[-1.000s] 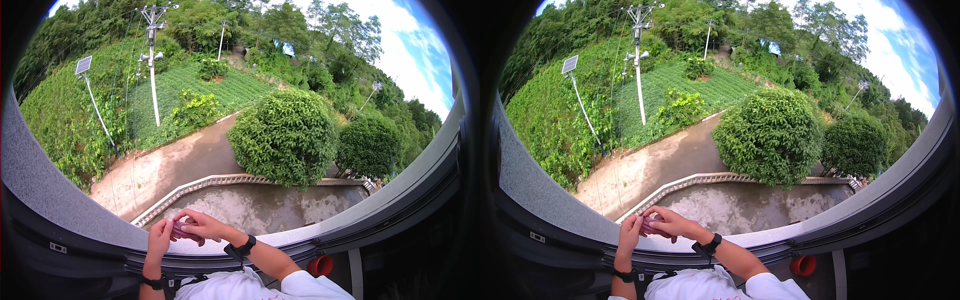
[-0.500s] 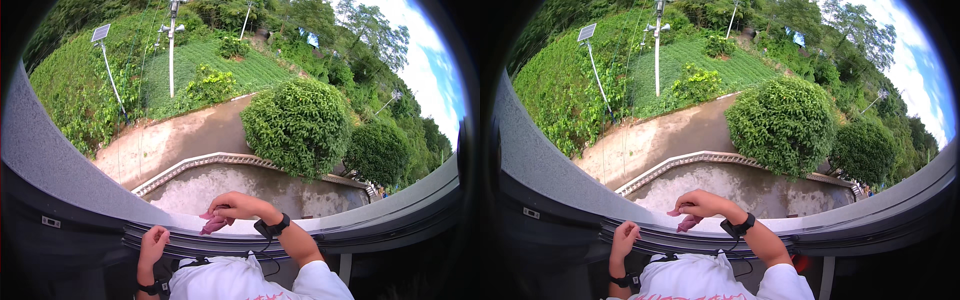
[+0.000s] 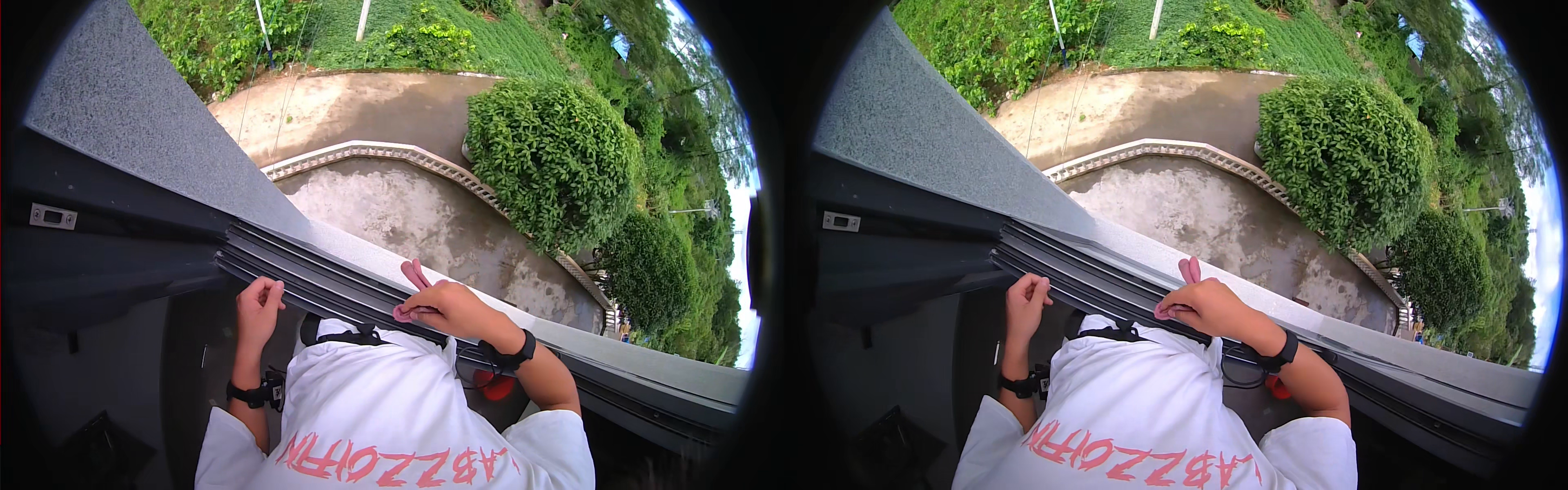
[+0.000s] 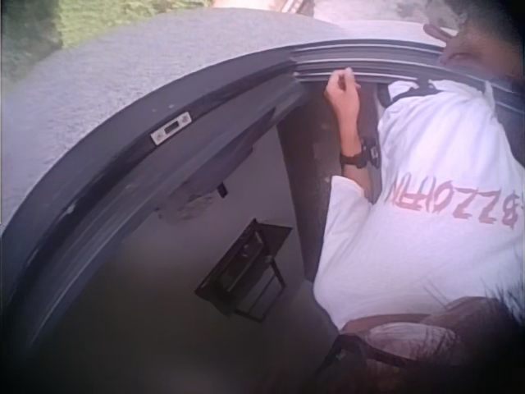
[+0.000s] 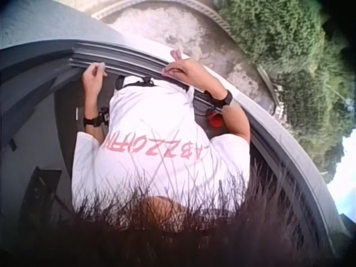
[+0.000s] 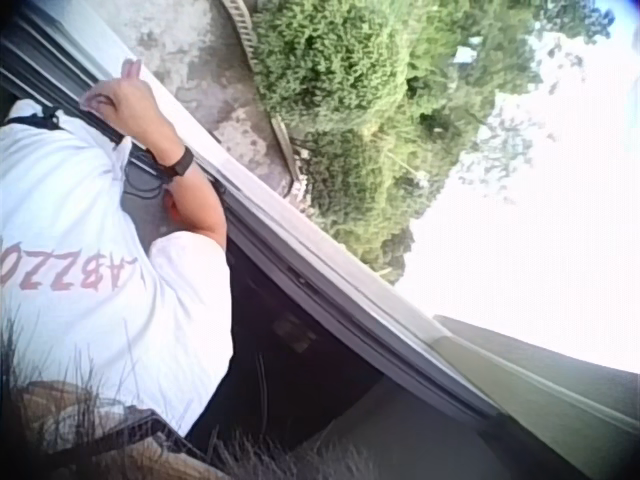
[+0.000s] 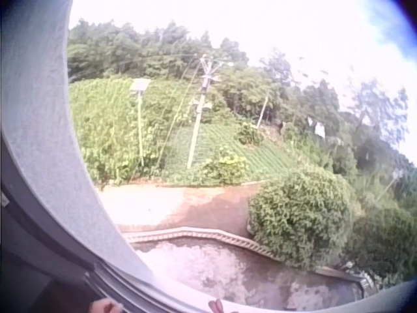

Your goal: The person wipes the metal track and frame of a large window with a cloth.

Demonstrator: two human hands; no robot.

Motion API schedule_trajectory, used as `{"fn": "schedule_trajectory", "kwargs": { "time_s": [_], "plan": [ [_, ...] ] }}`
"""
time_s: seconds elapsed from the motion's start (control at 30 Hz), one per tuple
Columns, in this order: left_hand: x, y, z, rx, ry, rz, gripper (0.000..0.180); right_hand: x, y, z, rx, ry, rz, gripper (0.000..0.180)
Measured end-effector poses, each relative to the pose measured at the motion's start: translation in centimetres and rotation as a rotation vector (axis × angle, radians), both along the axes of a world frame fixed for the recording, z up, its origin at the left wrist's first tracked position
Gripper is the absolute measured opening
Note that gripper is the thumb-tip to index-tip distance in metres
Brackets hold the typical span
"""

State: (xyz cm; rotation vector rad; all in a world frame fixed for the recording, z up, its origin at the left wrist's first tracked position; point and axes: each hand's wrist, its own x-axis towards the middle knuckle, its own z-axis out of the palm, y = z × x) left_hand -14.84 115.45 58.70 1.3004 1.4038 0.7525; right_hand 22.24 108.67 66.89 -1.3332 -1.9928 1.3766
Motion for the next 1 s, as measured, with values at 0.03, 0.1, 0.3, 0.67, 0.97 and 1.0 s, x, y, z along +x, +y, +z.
{"fn": "schedule_trajectory", "kwargs": {
  "time_s": [0.03,0.1,0.3,0.67,0.97,1.0],
  "plan": [
    [0.0,0.0,-0.4,0.052,0.017,0.009,0.021,-0.6,-0.2,0.5,-0.029,-0.109,0.031,0.021],
    [0.0,0.4,-1.1,0.043,0.002,0.035,0.024,-1.6,-0.9,-0.5,0.021,-0.099,0.005,0.018],
    [0.4,1.9,-1.2,-0.046,-0.075,0.079,0.032,-3.9,0.2,-1.9,-0.012,0.082,0.01,0.014],
    [0.1,2.6,-1.8,-0.111,-0.299,0.075,0.036,-7.3,3.0,-2.9,0.433,-0.26,0.098,0.014],
    [0.1,2.6,-2.1,-0.104,-0.308,0.075,0.037,-10.2,4.8,-3.7,0.221,-0.319,0.092,0.013],
    [0.2,2.6,-2.1,-0.104,-0.311,0.08,0.037,-10.4,5.0,-3.6,0.119,-0.366,0.056,0.015]
  ]
}}
